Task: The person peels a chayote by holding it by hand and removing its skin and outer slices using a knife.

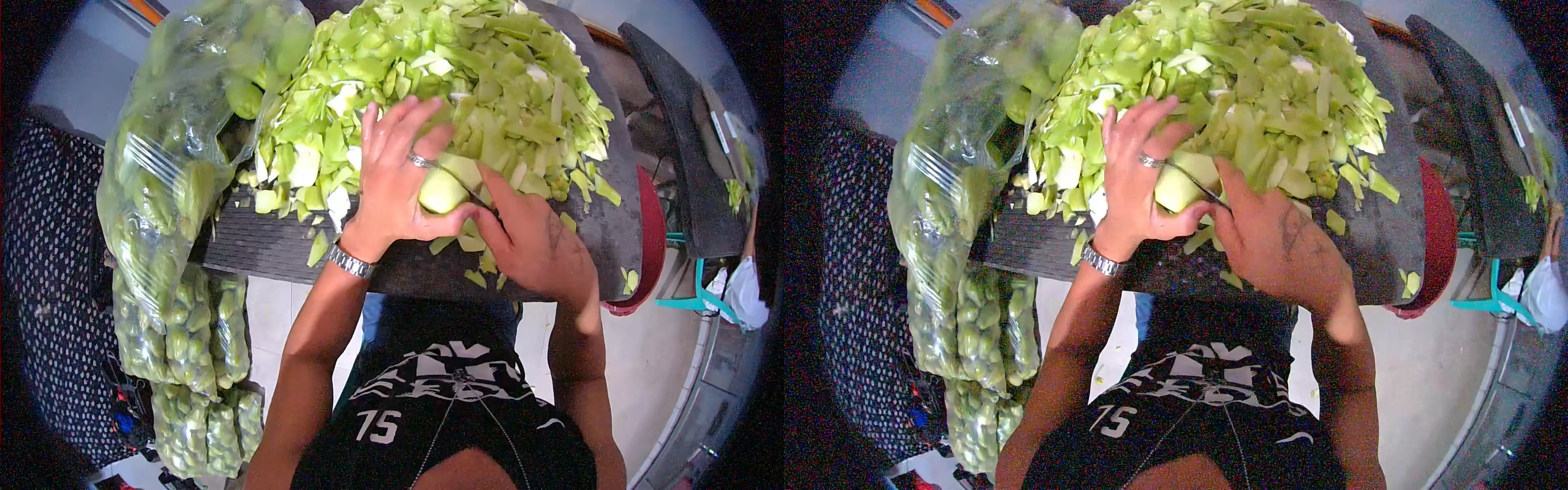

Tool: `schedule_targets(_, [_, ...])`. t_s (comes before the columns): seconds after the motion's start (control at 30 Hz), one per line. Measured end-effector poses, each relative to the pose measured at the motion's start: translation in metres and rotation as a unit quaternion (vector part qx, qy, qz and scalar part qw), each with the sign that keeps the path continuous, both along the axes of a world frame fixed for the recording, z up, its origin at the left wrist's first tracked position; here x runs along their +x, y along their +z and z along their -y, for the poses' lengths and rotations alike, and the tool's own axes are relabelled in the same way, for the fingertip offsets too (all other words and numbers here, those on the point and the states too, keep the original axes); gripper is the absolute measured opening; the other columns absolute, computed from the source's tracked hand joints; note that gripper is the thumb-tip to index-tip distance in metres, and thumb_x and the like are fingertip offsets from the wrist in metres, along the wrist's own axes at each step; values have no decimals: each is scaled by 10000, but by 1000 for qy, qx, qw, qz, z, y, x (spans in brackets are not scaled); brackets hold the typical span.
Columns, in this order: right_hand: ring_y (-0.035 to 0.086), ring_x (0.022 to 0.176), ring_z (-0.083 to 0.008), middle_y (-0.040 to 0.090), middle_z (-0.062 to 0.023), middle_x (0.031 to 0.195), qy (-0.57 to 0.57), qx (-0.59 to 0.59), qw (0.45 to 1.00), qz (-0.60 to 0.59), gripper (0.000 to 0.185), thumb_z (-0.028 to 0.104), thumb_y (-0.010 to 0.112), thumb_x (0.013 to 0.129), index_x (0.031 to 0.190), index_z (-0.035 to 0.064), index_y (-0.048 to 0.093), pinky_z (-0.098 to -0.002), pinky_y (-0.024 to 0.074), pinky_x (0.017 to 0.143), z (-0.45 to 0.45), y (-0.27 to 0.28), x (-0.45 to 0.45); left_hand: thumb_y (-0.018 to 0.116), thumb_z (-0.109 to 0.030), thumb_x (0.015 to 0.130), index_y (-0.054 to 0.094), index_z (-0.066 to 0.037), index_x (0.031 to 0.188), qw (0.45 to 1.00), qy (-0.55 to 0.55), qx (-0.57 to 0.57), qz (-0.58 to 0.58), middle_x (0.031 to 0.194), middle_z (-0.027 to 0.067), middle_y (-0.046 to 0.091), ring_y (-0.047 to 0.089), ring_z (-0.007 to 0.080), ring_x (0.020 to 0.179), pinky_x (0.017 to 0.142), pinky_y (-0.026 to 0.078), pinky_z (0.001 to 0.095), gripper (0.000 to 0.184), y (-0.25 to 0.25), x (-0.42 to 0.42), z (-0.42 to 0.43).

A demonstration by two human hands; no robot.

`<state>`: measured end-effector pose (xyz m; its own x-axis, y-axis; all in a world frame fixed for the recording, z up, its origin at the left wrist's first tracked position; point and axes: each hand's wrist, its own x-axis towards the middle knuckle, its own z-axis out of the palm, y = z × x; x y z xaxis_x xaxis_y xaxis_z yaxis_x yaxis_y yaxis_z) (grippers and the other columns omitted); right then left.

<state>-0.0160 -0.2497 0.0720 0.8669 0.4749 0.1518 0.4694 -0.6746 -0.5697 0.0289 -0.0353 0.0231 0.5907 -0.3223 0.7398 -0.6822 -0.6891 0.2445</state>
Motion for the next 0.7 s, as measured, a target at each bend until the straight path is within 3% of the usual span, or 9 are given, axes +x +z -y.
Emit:
schedule_targets(0.13, [659, 741, -494, 653, -278, 754, -14, -19, 999, -21, 414, 217, 576, 1006, 1316, -44, 489, -583, 500, 615, 2, 5, -1, 856, -554, 638, 612, -69, 1276, 995, 67, -62, 35, 1410, 221, 507, 481, 425, 1304, 1129, 301, 620, 838, 0, -15, 3])
schedule_targets(0.17, [659, 747, -491, 657, -278, 766, -16, -11, 1000, -20, 410, 219, 580, 1006, 1311, -38, 483, -585, 496, 612, 5, 0, 2, 916, -436, 637, 576, -45, 1306, 995, 71, -67, 12, 1400, 238, 494, 488, 427, 1286, 1109, 354, 572, 846, 7, -27, 1])
schedule_targets(0.27, [654, 732, -465, 666, -261, 797, -12, -77, 996, 53, 366, 230, 586, 1010, 1267, -11, 486, -574, 491, 598, 14, 0, 1, 941, -340, 652, 555, -15, 1313, 986, 101, -119, -64, 1364, 233, 512, 501, 423, 1266, 1084, 406, 520, 831, 0, -44, -5])
schedule_targets(0.3, [650, 736, -461, 665, -256, 806, -19, -86, 994, 61, 348, 227, 596, 1007, 1256, 2, 502, -567, 488, 610, 15, 1, 0, 937, -317, 686, 556, 13, 1296, 985, 102, -108, -90, 1290, 234, 561, 561, 407, 1205, 1035, 470, 464, 791, -2, -46, -8])
schedule_targets(0.4, [634, 780, -465, 660, -247, 832, -59, -57, 996, 29, 301, 205, 640, 990, 1237, 47, 574, -544, 477, 681, 14, 9, -2, 903, -317, 731, 566, 13, 1282, 962, 72, -112, -239, 1207, 221, 640, 641, 362, 1145, 1015, 497, 434, 725, -8, -54, -2])
schedule_targets(0.43, [632, 773, -463, 656, -245, 829, -52, -58, 996, 39, 285, 203, 642, 988, 1219, 50, 575, -542, 477, 678, 13, 9, -1, 905, -376, 745, 555, 48, 1295, 979, 62, -49, -187, 1141, 246, 642, 663, 394, 1054, 921, 545, 433, 778, -11, -54, 1])
schedule_targets(0.5, [628, 760, -459, 647, -242, 822, -38, -60, 996, 56, 252, 198, 646, 985, 1181, 57, 578, -536, 477, 673, 11, 6, -3, 891, -385, 764, 537, 76, 1316, 972, 75, -72, -210, 1149, 276, 641, 656, 420, 1058, 921, 539, 458, 802, -20, -55, 12])
schedule_targets(0.6, [639, 631, -377, 604, -173, 704, 1, -64, 986, 151, 197, 207, 576, 1016, 1068, 34, 498, -461, 495, 518, 9, 6, -4, 851, -386, 817, 470, 141, 1370, 966, 78, -94, -229, 1169, 328, 632, 638, 470, 1071, 926, 527, 487, 854, -29, -57, 22])
schedule_targets(0.7, [651, 618, -396, 587, -176, 671, 13, -63, 994, 90, 211, 184, 572, 1013, 1082, 4, 485, -474, 498, 526, 2, 7, -4, 826, -373, 850, 439, 155, 1393, 967, 99, -107, -207, 1191, 337, 624, 633, 480, 1081, 938, 523, 488, 850, -32, -62, 30])
